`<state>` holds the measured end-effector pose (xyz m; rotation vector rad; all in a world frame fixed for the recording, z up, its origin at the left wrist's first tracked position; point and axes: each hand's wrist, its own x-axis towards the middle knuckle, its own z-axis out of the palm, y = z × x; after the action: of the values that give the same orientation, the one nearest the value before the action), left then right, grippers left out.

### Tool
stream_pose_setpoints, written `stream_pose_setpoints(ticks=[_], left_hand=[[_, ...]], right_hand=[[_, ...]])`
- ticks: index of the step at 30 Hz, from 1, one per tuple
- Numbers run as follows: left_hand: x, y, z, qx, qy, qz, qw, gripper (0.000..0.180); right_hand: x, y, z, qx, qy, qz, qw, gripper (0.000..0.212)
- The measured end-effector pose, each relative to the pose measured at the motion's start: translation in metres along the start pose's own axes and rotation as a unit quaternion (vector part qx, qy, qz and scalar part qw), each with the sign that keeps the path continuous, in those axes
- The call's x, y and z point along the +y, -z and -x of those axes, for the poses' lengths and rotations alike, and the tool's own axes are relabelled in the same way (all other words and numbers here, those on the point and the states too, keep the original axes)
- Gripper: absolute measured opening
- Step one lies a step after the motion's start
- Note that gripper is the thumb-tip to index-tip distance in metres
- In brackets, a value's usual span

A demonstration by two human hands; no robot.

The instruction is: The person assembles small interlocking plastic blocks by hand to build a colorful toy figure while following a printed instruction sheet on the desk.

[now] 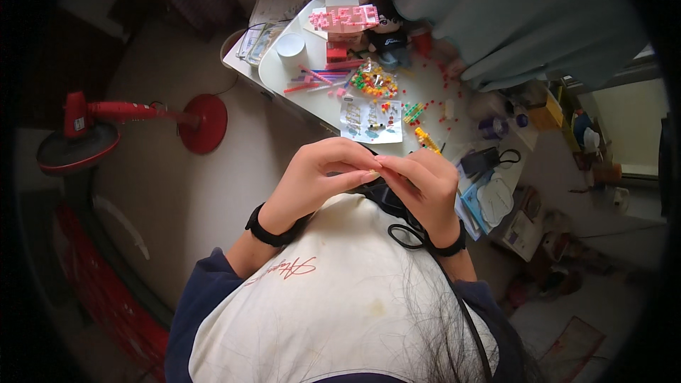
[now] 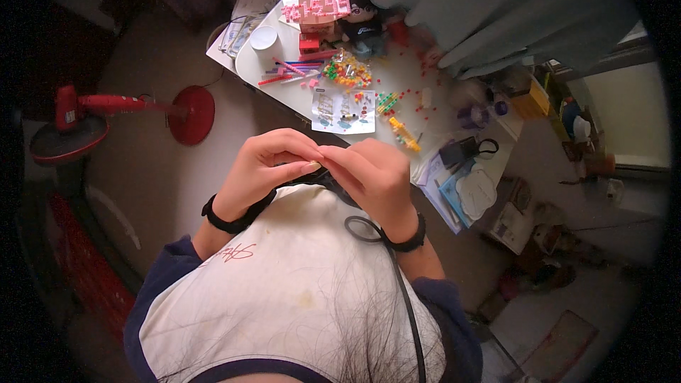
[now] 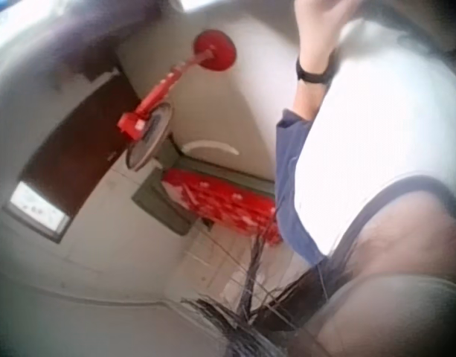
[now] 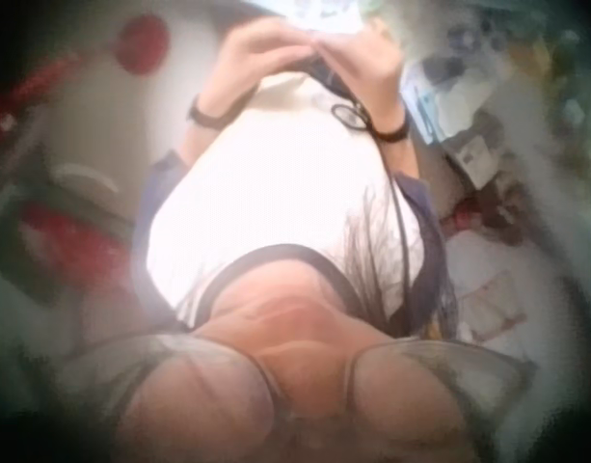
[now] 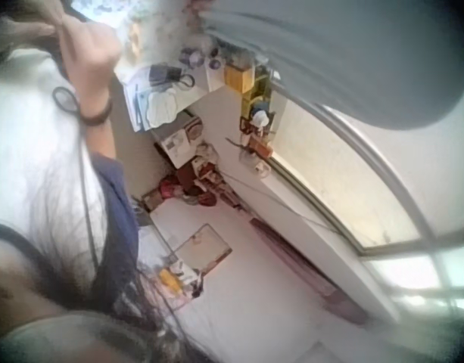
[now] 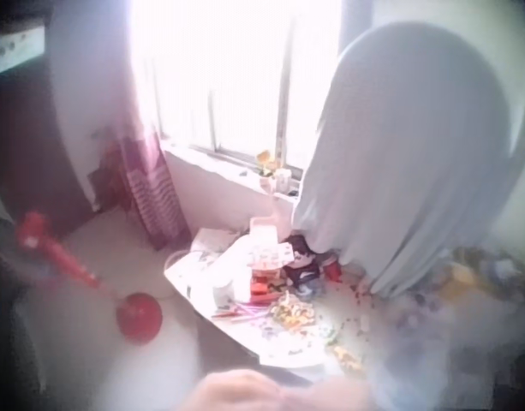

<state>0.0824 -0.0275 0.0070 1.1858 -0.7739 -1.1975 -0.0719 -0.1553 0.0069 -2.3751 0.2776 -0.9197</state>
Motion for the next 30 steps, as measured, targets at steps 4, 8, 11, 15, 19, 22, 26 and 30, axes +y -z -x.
stream_pose_setpoints(ticks=[4, 8, 11, 15, 19, 22, 26, 30], left_hand=[[-0.002, 0.0, -0.002, -0.021, 0.009, 0.039, 0.999, 0.015], [0.003, -0.003, -0.003, -0.023, 0.024, 0.054, 0.998, 0.016], [0.006, -0.008, 0.0, -0.009, 0.013, 0.05, 0.999, 0.018], [0.014, -0.012, 0.004, 0.007, -0.013, 0.03, 0.999, 0.019], [0.024, -0.013, 0.01, -0.012, -0.048, 0.023, 0.999, 0.018], [0.026, -0.014, 0.013, -0.02, -0.083, 0.021, 0.996, 0.015], [0.024, -0.015, 0.012, -0.017, -0.117, -0.006, 0.993, 0.014], [0.023, -0.018, 0.015, -0.023, -0.147, -0.016, 0.989, 0.017]], right_hand=[[-0.001, 0.002, 0.004, 0.007, -0.058, -0.097, 0.994, 0.021], [0.002, 0.007, 0.003, 0.014, -0.104, -0.19, 0.976, 0.021], [0.01, 0.015, 0.002, 0.048, -0.112, -0.252, 0.96, 0.021], [0.017, 0.034, -0.005, 0.068, -0.119, -0.284, 0.949, 0.02], [0.011, 0.049, -0.016, 0.045, -0.093, -0.217, 0.971, 0.02], [0.007, 0.064, -0.019, 0.025, -0.075, -0.177, 0.981, 0.021], [-0.015, 0.072, -0.019, -0.006, -0.057, -0.207, 0.977, 0.023], [-0.032, 0.059, -0.014, -0.029, -0.075, -0.225, 0.971, 0.023]])
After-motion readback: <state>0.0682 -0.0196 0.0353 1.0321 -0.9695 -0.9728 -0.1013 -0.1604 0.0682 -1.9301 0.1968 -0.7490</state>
